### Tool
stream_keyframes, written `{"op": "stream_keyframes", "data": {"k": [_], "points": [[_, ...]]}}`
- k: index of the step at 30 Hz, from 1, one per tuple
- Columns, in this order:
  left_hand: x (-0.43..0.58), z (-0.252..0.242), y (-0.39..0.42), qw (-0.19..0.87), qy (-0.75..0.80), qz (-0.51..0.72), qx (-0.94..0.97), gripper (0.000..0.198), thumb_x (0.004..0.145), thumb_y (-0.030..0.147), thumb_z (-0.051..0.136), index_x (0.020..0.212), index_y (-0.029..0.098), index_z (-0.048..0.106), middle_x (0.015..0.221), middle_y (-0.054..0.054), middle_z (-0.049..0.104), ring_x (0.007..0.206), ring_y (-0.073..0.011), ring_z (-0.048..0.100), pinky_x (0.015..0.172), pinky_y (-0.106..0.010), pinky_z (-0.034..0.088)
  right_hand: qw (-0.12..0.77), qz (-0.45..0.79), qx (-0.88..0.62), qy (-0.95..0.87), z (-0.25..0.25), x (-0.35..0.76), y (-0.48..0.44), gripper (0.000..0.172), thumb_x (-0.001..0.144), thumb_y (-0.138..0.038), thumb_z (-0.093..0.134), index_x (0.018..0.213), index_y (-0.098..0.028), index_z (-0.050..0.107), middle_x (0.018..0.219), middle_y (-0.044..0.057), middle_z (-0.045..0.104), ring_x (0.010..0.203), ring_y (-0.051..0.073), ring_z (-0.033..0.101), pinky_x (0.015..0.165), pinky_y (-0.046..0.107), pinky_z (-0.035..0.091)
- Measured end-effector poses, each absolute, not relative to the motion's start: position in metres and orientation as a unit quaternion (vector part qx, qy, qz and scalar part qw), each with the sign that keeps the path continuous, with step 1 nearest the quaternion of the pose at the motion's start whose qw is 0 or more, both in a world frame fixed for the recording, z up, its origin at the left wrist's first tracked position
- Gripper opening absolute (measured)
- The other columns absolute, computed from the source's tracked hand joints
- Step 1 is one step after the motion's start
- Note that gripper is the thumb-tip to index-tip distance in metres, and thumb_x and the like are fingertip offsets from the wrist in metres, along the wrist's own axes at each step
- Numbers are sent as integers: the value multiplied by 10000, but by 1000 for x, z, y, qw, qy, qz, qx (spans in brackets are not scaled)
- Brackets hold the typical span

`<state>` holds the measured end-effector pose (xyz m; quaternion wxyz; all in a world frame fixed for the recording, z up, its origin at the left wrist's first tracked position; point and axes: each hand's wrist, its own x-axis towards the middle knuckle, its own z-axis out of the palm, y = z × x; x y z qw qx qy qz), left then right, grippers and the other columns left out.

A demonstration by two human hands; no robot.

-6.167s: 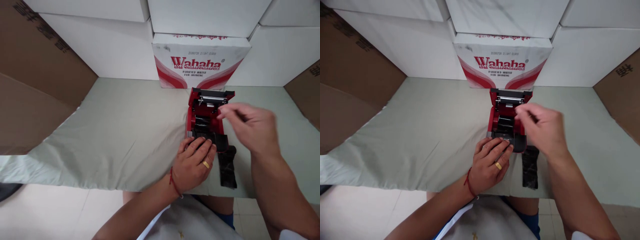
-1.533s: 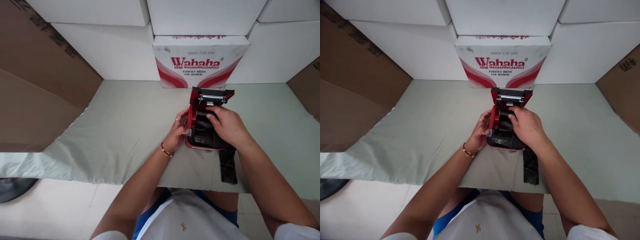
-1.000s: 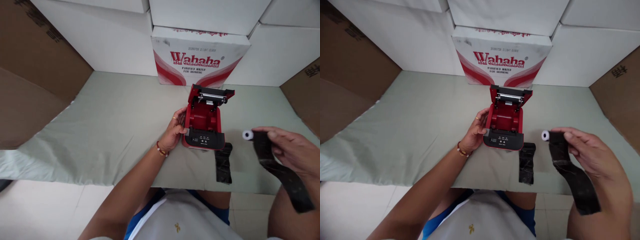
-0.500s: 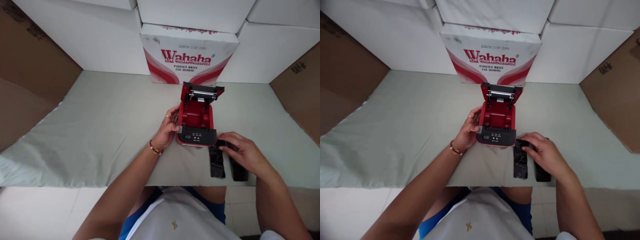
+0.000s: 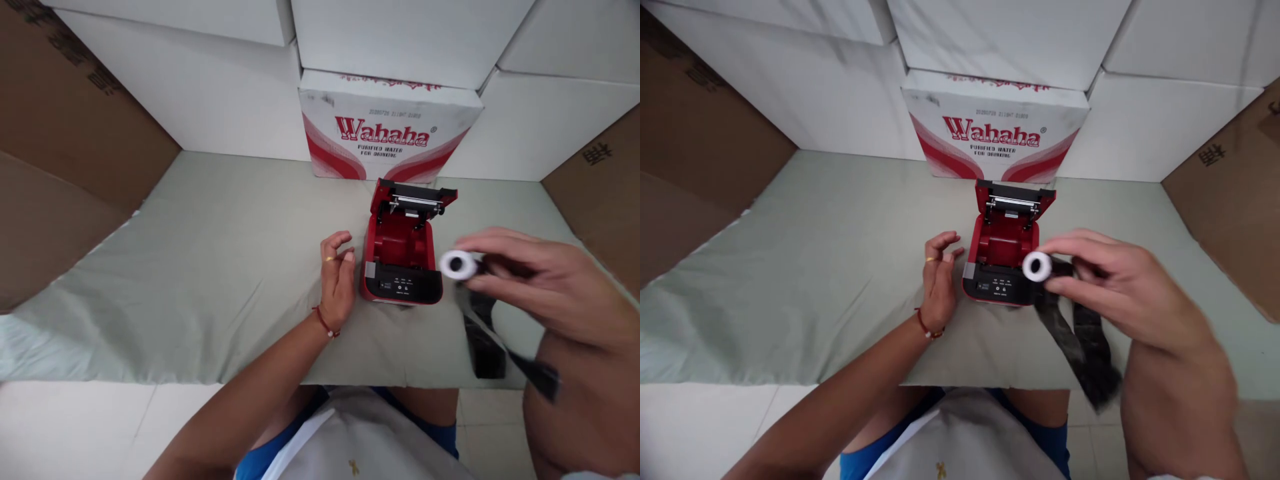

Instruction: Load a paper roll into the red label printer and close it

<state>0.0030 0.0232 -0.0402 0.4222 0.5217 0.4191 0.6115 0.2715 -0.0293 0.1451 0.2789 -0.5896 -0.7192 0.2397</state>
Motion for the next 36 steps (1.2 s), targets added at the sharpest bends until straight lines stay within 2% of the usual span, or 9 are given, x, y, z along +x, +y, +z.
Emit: {"op": "stream_keyframes", "data": {"k": [5, 9, 14, 20, 23, 26, 30, 33, 36], "points": [[-6, -28, 2, 173, 347, 627, 675, 408, 1139, 430, 477, 1503, 279, 585, 1392, -120, 612, 1349, -278, 606, 1182, -514, 516, 205, 130, -584, -775, 99, 212, 5, 338, 1038, -380, 667, 1338, -323, 812, 1139, 70, 827, 914, 241, 764, 813, 382, 596], [-5, -21, -7, 74, 262, 601, 751, 548, 1133, 487, 421, 1610, 244, 540, 1289, -126, 698, 1350, -312, 626, 1171, -513, 512, 109, 73, -635, -762, 88, 197, 19, 406, 1057, -296, 608, 1436, -318, 750, 1195, 72, 866, 1023, 294, 804, 843, 401, 577], [2, -15, -12, 16, 235, 534, 812, 472, 1067, 336, 556, 1502, 169, 636, 1176, -94, 815, 1328, -252, 686, 1276, -434, 434, -18, 65, -685, -725, 96, 177, 38, 394, 1043, -275, 630, 1415, -303, 757, 1176, 110, 872, 927, 320, 813, 745, 400, 535], [2, -18, -13, 23, 237, 479, 845, 467, 1003, 240, 661, 1466, 184, 673, 1196, -84, 851, 1316, -246, 724, 1296, -434, 401, -34, 36, -662, -748, 87, 171, 52, 298, 1028, -253, 605, 1263, -254, 789, 968, 114, 870, 770, 281, 781, 648, 357, 498], [2, -19, -13, 11, 239, 481, 843, 471, 997, 234, 671, 1467, 201, 679, 1180, -76, 857, 1289, -248, 731, 1285, -434, 409, -34, 44, -652, -756, 86, 174, 53, 303, 1021, -232, 586, 1233, -240, 802, 979, 129, 872, 784, 302, 794, 688, 383, 542], [3, -17, -15, -6, 252, 475, 843, 410, 998, 231, 659, 1402, 192, 715, 1161, -78, 855, 1254, -236, 733, 1288, -421, 407, 63, 122, -625, -769, 93, 184, 43, 291, 1036, -260, 599, 1224, -265, 821, 1016, 80, 879, 855, 281, 809, 783, 388, 587], [5, -16, -17, -14, 267, 454, 850, 468, 994, 242, 633, 1458, 242, 696, 1196, -72, 843, 1264, -242, 720, 1286, -439, 413, 387, 110, -634, -660, 99, 207, 25, 284, 1087, -468, 629, 1080, -285, 846, 849, 24, 809, 793, 228, 759, 791, 367, 595], [6, -16, -17, -23, 272, 456, 847, 483, 998, 245, 610, 1474, 267, 689, 1196, -64, 840, 1244, -242, 720, 1287, -447, 407, 513, 3, -640, -573, 89, 225, 31, 405, 1098, -559, 606, 1283, -258, 805, 1135, 96, 825, 973, 250, 763, 896, 407, 609], [7, -14, -17, -25, 274, 459, 844, 435, 989, 226, 625, 1414, 247, 714, 1174, -64, 836, 1224, -230, 719, 1279, -427, 404, 504, 57, -626, -592, 70, 234, 45, 549, 1115, -607, 545, 1514, -254, 676, 1417, 139, 769, 1210, 262, 749, 1037, 433, 606]]}}
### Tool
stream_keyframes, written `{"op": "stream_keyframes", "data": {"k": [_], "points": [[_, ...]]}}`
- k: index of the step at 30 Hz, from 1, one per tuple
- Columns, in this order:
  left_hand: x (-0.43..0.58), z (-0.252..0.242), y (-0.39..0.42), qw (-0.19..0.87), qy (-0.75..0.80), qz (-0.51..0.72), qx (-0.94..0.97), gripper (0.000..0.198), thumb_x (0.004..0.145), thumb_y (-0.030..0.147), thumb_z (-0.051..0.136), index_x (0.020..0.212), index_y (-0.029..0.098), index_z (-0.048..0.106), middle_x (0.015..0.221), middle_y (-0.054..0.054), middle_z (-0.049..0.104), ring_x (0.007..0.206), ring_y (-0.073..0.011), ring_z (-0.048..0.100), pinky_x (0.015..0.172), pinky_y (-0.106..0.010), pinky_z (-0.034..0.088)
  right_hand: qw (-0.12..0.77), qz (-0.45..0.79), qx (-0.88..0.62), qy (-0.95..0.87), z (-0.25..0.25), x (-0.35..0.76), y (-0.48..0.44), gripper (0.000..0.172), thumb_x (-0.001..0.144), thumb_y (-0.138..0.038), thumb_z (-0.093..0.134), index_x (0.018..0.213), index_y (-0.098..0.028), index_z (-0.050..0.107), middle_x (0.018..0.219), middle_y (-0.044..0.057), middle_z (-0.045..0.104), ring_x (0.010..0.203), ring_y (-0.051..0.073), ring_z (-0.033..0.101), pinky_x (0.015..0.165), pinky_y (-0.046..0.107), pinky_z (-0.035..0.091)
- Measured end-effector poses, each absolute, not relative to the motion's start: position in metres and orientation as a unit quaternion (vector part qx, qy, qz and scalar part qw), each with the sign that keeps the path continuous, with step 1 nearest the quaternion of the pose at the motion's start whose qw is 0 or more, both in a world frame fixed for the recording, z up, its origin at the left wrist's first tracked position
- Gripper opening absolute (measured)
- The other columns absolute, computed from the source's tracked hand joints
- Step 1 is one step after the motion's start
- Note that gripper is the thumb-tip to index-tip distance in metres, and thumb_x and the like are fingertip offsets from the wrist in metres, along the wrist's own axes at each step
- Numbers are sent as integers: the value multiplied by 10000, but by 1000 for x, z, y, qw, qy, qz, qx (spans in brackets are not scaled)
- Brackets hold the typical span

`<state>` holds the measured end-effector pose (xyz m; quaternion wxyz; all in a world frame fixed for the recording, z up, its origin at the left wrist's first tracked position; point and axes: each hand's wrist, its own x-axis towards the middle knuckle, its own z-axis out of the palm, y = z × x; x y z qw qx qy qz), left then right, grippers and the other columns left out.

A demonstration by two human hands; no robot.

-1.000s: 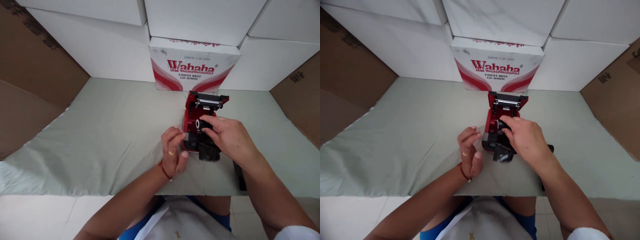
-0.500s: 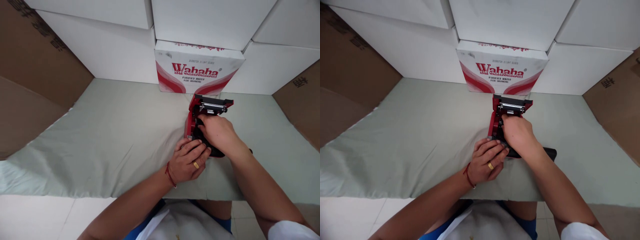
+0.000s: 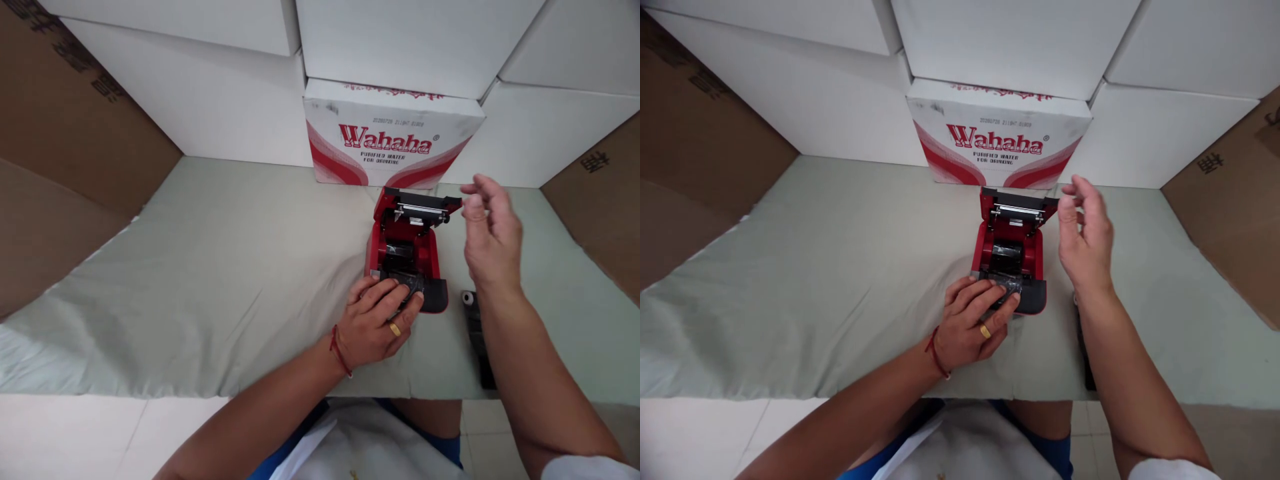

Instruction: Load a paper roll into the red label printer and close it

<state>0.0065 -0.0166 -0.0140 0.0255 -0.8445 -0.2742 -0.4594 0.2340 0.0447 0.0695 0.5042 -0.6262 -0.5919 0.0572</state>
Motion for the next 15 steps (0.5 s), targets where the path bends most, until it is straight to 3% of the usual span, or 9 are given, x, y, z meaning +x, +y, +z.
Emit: {"op": "stream_keyframes", "data": {"k": [3, 9, 15], "points": [[6, -12, -16, 32, -275, -460, -843, 371, 993, 232, 637, 1349, 256, 737, 1156, -55, 837, 1195, -218, 725, 1265, -412, 407, 485, 137, -619, -602, 57, 234, 46, 550, 1129, -621, 510, 1538, -286, 662, 1448, 106, 775, 1324, 260, 733, 1164, 458, 565], [5, -13, -15, 36, -273, -458, -845, 373, 1004, 242, 643, 1362, 291, 736, 1145, -46, 833, 1199, -214, 724, 1266, -421, 413, 471, 115, -580, -655, 57, 236, 7, 453, 1153, -566, 465, 1257, -329, 837, 1306, 76, 846, 1334, 292, 746, 1240, 558, 526], [6, -15, -14, 34, -271, -464, -843, 374, 994, 233, 662, 1355, 291, 740, 1137, -46, 833, 1188, -215, 732, 1252, -421, 420, 441, 120, -529, -715, 42, 239, -28, 442, 1159, -488, 456, 1286, -327, 847, 1361, 80, 843, 1393, 316, 738, 1270, 648, 498]]}}
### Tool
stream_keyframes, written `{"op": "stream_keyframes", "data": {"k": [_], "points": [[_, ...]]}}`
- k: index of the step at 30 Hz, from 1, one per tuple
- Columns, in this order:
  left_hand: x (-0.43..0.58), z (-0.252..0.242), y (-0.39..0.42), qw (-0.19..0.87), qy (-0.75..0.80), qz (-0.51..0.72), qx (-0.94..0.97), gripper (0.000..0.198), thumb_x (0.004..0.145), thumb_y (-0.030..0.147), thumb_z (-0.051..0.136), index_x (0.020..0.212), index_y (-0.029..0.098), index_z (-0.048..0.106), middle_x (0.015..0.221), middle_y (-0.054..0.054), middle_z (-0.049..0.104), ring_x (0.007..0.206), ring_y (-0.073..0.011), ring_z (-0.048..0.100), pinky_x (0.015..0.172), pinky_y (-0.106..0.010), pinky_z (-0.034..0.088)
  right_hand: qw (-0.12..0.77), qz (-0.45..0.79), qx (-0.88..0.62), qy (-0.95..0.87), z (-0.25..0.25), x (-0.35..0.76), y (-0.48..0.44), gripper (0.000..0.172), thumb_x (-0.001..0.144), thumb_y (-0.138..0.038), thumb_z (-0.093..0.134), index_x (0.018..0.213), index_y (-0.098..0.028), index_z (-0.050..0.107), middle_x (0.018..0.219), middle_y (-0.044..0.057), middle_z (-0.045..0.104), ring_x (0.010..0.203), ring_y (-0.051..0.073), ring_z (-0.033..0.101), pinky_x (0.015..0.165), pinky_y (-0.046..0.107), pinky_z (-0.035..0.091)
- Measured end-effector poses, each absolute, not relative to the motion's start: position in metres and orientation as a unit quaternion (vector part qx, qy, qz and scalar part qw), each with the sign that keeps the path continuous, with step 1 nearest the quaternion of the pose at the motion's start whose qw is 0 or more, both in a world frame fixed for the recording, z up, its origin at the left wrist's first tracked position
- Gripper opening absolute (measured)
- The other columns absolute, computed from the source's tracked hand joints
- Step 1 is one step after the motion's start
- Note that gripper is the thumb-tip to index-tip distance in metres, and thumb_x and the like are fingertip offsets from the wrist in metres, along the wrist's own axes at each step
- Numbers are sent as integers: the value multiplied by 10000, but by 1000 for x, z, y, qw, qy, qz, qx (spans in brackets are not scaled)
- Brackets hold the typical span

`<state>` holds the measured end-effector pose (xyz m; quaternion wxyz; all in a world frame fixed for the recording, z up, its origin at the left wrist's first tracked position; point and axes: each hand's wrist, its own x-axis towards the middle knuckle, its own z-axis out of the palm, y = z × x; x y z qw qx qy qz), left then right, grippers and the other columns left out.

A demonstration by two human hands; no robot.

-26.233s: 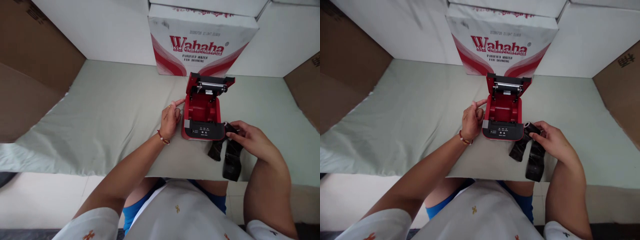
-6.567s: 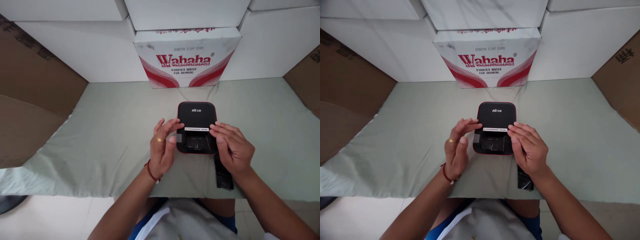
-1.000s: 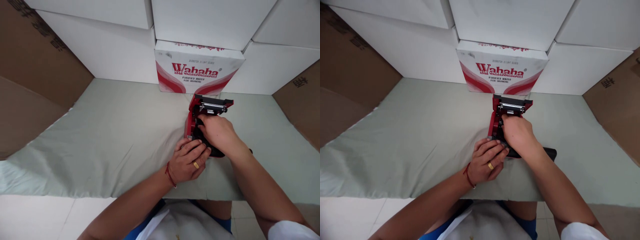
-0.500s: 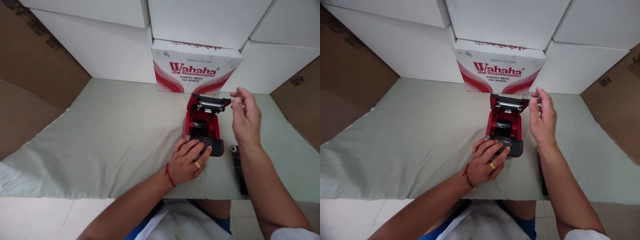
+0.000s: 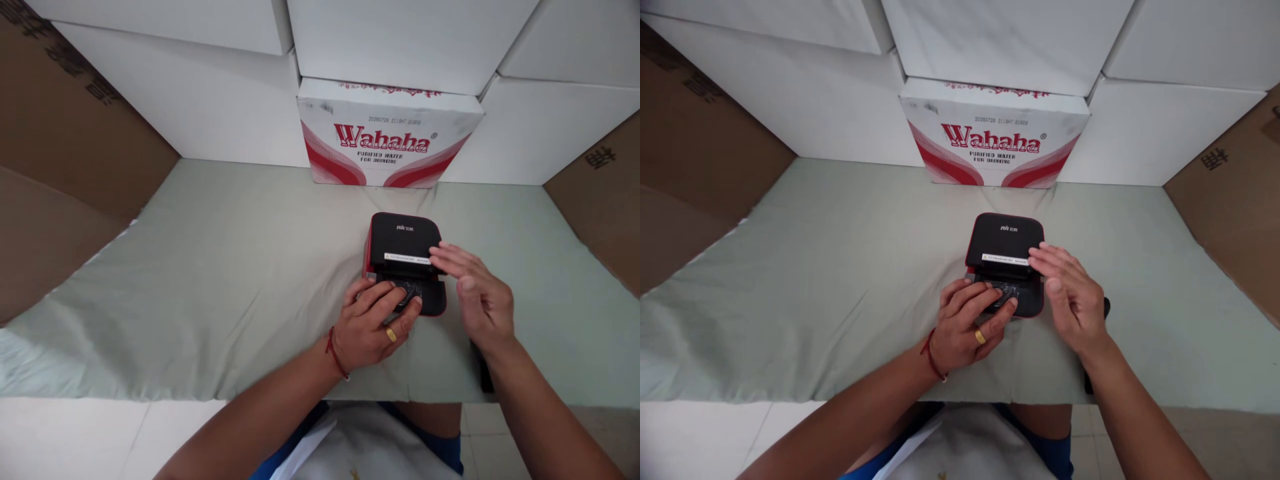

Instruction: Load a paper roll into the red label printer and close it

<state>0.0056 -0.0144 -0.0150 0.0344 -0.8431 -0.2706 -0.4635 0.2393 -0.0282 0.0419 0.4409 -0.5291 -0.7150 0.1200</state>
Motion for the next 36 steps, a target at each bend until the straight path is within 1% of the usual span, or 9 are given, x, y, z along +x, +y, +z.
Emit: {"op": "stream_keyframes", "data": {"k": [7, 12, 15, 18, 21, 26, 31, 34, 36], "points": [[6, -15, -13, 14, -271, -474, -838, 346, 1007, 275, 646, 1343, 293, 729, 1104, -38, 827, 1144, -213, 742, 1208, -413, 441, 396, 73, -521, -752, 31, 238, -38, 382, 1108, -203, 556, 1374, -327, 801, 1421, 55, 816, 1408, 260, 734, 1281, 572, 502], [-6, -10, 1, -107, -267, -542, -790, 569, 1095, 373, 564, 1652, 271, 508, 1339, -119, 795, 1307, -268, 718, 1160, -463, 509, 422, 69, -519, -740, 30, 234, -35, 373, 1096, -176, 566, 1327, -324, 819, 1375, 49, 837, 1372, 262, 758, 1250, 565, 531], [-14, -9, 12, -226, -321, -546, -740, 538, 1166, 427, 423, 1690, 304, 455, 1434, -113, 788, 1371, -263, 718, 1274, -515, 404, 462, 81, -513, -718, 26, 229, -31, 341, 1100, -181, 563, 1237, -306, 849, 1286, 52, 869, 1303, 264, 789, 1196, 560, 568], [-18, -10, 22, -265, -333, -538, -728, 472, 1181, 446, 384, 1595, 311, 566, 1339, -74, 842, 1335, -251, 742, 1334, -538, 321, 507, 98, -516, -684, 23, 227, -25, 332, 1118, -223, 545, 1136, -304, 866, 1203, 50, 888, 1237, 274, 799, 1149, 575, 581], [-17, -14, 27, -252, -333, -551, -723, 393, 1183, 425, 404, 1436, 309, 681, 1248, -36, 872, 1209, -218, 774, 1331, -514, 322, 522, 121, -512, -671, 22, 227, -22, 338, 1137, -268, 529, 1099, -309, 863, 1171, 39, 889, 1220, 268, 778, 1150, 560, 558], [-16, -18, 31, -278, -333, -558, -707, 346, 1157, 440, 490, 1405, 325, 702, 1191, -19, 880, 1111, -220, 786, 1344, -538, 280, 442, 128, -461, -759, 27, 224, -26, 443, 1158, -405, 495, 1537, -273, 682, 1420, 85, 806, 1457, 300, 646, 1318, 600, 374], [-17, -26, 34, -427, -300, -571, -633, 448, 1000, 461, 764, 1422, 331, 691, 1190, -38, 840, 1127, -260, 753, 1288, -546, 372, 452, 60, -401, -795, 23, 221, -34, 386, 1161, -397, 459, 1228, -287, 823, 1135, 57, 862, 1391, 312, 638, 1301, 600, 383], [-15, -30, 40, -512, -265, -595, -561, 658, 896, 417, 873, 1507, 387, 629, 1386, -29, 756, 1390, -268, 650, 1318, -491, 366, 462, 19, -408, -787, 22, 222, -39, 377, 1148, -351, 474, 1197, -278, 841, 1098, 65, 866, 1240, 306, 668, 1160, 553, 512], [-14, -31, 45, -562, -251, -584, -529, 900, 812, 420, 940, 1606, 459, 518, 1651, -4, 594, 1652, -285, 423, 1407, -491, 236, 459, -5, -415, -785, 22, 221, -42, 363, 1141, -326, 490, 1189, -280, 847, 1068, 58, 868, 1149, 292, 673, 1058, 511, 552]]}}
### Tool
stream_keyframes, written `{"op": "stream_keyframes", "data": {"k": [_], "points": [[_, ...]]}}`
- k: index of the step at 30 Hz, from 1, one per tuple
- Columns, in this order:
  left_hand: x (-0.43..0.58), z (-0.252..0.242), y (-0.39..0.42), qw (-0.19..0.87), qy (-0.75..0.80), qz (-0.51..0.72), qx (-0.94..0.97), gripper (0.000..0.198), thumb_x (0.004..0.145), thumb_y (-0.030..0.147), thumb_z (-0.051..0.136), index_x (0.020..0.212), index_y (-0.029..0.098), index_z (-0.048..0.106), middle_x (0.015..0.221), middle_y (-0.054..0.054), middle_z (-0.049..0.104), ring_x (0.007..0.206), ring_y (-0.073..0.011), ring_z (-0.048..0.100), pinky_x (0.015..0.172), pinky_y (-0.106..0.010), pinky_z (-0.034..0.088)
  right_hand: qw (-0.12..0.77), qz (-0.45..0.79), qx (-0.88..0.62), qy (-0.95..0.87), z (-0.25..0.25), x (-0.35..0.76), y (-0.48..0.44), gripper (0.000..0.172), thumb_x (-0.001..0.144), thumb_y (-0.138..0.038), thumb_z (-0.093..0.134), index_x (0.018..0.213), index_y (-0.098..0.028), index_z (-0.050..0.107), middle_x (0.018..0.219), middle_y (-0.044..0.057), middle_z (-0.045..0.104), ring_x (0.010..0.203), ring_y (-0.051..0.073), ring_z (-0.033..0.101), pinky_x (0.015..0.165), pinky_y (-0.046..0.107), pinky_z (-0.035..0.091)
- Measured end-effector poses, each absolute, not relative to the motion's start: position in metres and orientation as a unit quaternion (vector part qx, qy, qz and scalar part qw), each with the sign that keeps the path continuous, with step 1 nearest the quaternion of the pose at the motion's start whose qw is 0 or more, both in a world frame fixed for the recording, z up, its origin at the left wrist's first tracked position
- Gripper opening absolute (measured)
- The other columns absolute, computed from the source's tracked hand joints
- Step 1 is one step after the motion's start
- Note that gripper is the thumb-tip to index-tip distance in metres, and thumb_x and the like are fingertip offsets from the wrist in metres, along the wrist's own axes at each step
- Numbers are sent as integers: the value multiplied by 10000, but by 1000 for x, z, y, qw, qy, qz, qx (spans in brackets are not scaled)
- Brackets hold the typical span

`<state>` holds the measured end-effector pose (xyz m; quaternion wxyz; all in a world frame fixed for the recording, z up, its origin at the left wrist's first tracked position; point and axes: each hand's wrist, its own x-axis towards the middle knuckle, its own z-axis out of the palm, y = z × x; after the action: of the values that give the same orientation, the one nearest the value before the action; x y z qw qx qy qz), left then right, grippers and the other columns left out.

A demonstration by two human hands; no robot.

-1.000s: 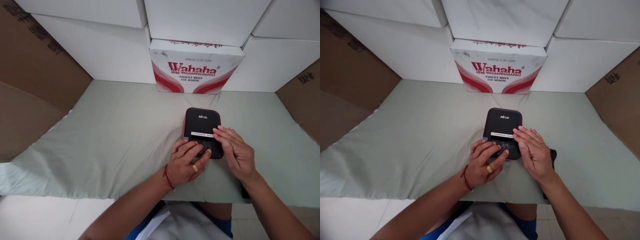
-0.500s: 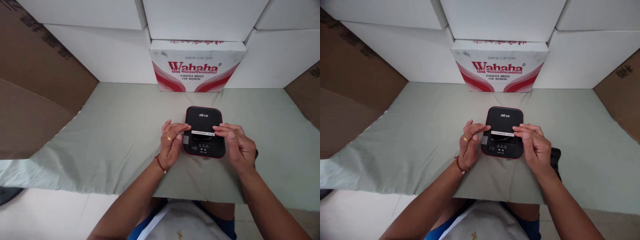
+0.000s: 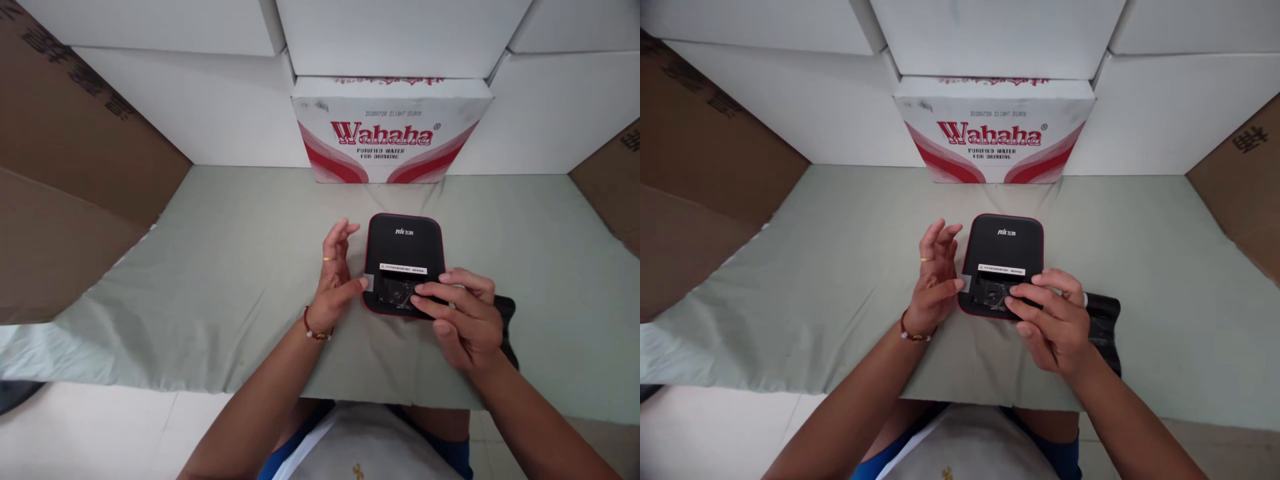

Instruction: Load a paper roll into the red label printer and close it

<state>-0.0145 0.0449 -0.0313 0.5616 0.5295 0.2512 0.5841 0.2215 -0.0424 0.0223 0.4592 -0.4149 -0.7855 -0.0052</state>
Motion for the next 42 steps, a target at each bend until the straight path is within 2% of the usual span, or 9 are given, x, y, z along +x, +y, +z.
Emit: {"op": "stream_keyframes", "data": {"k": [3, 11, 19, 23, 27, 31, 34, 37, 42], "points": [[-13, -31, 49, 645, 228, 538, 492, 1160, 738, 427, 977, 1700, 518, 335, 1833, 19, 377, 1784, -319, 157, 1456, -551, 86, 455, -27, -418, -786, 25, 220, -45, 343, 1138, -300, 504, 1169, -282, 846, 1029, 41, 862, 1042, 263, 675, 935, 464, 555], [-6, -27, 48, 737, 197, 498, 412, 1147, 733, 332, 891, 1712, 448, 306, 1830, -14, 400, 1771, -331, 243, 1467, -573, 103, 453, -3, -402, -796, 29, 219, -46, 273, 1061, -192, 596, 1200, -242, 826, 1070, 64, 856, 970, 245, 682, 854, 436, 567], [-5, -35, 44, 717, 239, 497, 425, 1141, 734, 355, 892, 1690, 491, 286, 1894, 24, 236, 1809, -308, 44, 1475, -563, 22, 456, -21, -395, -797, 23, 220, -45, 344, 1013, -162, 630, 1288, -258, 813, 1062, 56, 875, 978, 252, 719, 854, 439, 609], [-2, -41, 46, 707, 228, 507, 438, 1026, 736, 374, 887, 1637, 435, 399, 1866, -2, 310, 1788, -325, 141, 1469, -556, 88, 440, -2, -369, -819, 36, 222, -43, 253, 1000, -142, 658, 1191, -201, 814, 1044, 90, 867, 980, 251, 741, 883, 431, 635], [1, -44, 49, 702, 211, 516, 443, 878, 740, 370, 872, 1547, 378, 527, 1775, -22, 464, 1717, -332, 307, 1432, -528, 214, 427, 136, -421, -789, 65, 226, -32, 209, 1066, -168, 605, 1017, -231, 799, 1005, 54, 848, 884, 188, 769, 808, 348, 624], [3, -45, 51, 713, 205, 514, 431, 836, 731, 358, 867, 1509, 354, 561, 1706, -34, 538, 1642, -332, 403, 1362, -513, 321, 289, 189, -563, -751, 92, 223, -2, 263, 1114, -318, 578, 999, -234, 799, 991, 28, 846, 754, 157, 753, 719, 307, 577], [3, -45, 52, 713, 208, 517, 425, 842, 716, 362, 883, 1497, 345, 568, 1670, -37, 565, 1620, -324, 425, 1342, -495, 334, 86, 127, -623, -767, 103, 212, 26, 299, 1090, -272, 533, 1083, -235, 829, 1093, 58, 865, 931, 238, 794, 802, 358, 560], [4, -45, 53, 708, 210, 519, 429, 841, 719, 408, 903, 1489, 333, 571, 1656, -53, 573, 1619, -333, 427, 1349, -504, 322, -105, 83, -642, -755, 107, 197, 46, 375, 1056, -242, 550, 1335, -275, 799, 1277, 95, 853, 1094, 309, 802, 827, 385, 552], [6, -46, 54, 709, 216, 525, 418, 845, 691, 415, 910, 1466, 320, 588, 1644, -63, 587, 1603, -354, 453, 1337, -527, 350, -195, 60, -647, -735, 108, 177, 56, 358, 997, -231, 636, 1310, -246, 809, 1242, 177, 847, 1095, 384, 810, 791, 412, 561]]}}
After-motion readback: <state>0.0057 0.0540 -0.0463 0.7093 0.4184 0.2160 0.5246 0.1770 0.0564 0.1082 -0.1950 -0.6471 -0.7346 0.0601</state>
